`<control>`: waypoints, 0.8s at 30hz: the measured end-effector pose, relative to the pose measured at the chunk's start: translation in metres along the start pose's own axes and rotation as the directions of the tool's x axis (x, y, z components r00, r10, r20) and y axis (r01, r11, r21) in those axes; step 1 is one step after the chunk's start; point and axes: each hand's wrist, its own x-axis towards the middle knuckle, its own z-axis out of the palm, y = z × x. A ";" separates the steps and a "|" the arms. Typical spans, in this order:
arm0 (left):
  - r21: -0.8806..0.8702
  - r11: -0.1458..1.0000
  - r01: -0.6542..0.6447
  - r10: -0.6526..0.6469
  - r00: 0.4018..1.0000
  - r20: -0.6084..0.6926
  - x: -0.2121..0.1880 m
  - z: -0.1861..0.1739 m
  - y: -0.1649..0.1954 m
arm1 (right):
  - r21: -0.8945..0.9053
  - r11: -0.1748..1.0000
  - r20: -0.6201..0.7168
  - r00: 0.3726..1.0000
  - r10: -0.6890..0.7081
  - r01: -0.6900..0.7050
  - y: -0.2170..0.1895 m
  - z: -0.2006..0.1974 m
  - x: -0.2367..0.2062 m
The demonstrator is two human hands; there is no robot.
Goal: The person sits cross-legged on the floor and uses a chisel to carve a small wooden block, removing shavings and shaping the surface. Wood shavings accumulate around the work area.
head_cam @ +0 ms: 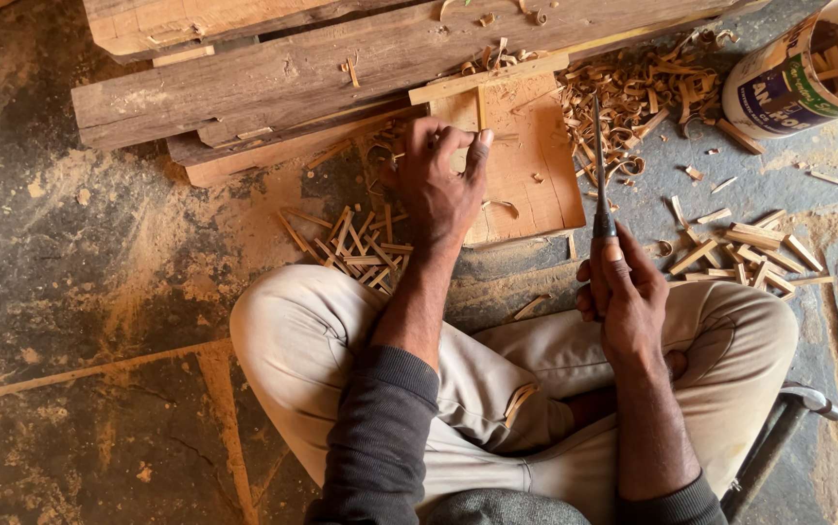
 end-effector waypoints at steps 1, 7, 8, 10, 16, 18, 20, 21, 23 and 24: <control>-0.001 1.000 0.010 -0.010 1.000 0.017 0.000 0.000 0.000 | 0.003 1.000 0.000 1.000 -0.005 0.005 -0.001 0.000 -0.001; 0.078 0.997 -0.020 0.014 0.997 0.076 0.006 0.000 -0.002 | -0.067 0.997 -0.019 0.999 -0.029 0.028 -0.007 0.003 -0.009; 0.116 0.990 -0.079 0.071 0.995 0.069 0.008 0.000 -0.003 | -0.091 0.995 -0.022 0.999 -0.043 0.041 -0.008 0.004 -0.010; 0.191 0.962 -0.195 0.186 0.981 0.062 0.009 -0.002 -0.006 | -0.250 0.962 -0.019 0.992 -0.123 0.114 -0.011 0.006 -0.014; 0.105 0.992 -0.069 0.036 0.958 0.284 0.015 -0.006 -0.013 | -0.779 0.480 0.146 0.861 -0.487 0.403 -0.017 0.016 -0.026; 0.091 0.994 -0.064 0.039 0.967 0.253 0.017 -0.006 -0.013 | -0.771 0.418 0.202 0.807 -0.556 0.481 -0.020 0.021 -0.029; 0.073 0.996 -0.042 0.023 0.970 0.242 0.017 -0.006 -0.013 | -0.747 0.344 0.279 0.739 -0.614 0.568 -0.022 0.027 -0.032; 0.058 0.998 -0.031 0.016 0.968 0.251 0.017 -0.006 -0.013 | -0.758 0.341 0.276 0.747 -0.605 0.556 -0.024 0.030 -0.034; 0.039 0.999 -0.018 0.006 0.963 0.268 0.017 -0.008 -0.013 | -0.782 0.331 0.271 0.766 -0.582 0.528 -0.027 0.036 -0.036; 0.039 0.999 -0.017 0.006 0.962 0.272 0.017 -0.008 -0.013 | -0.792 0.333 0.267 0.781 -0.565 0.512 -0.029 0.039 -0.037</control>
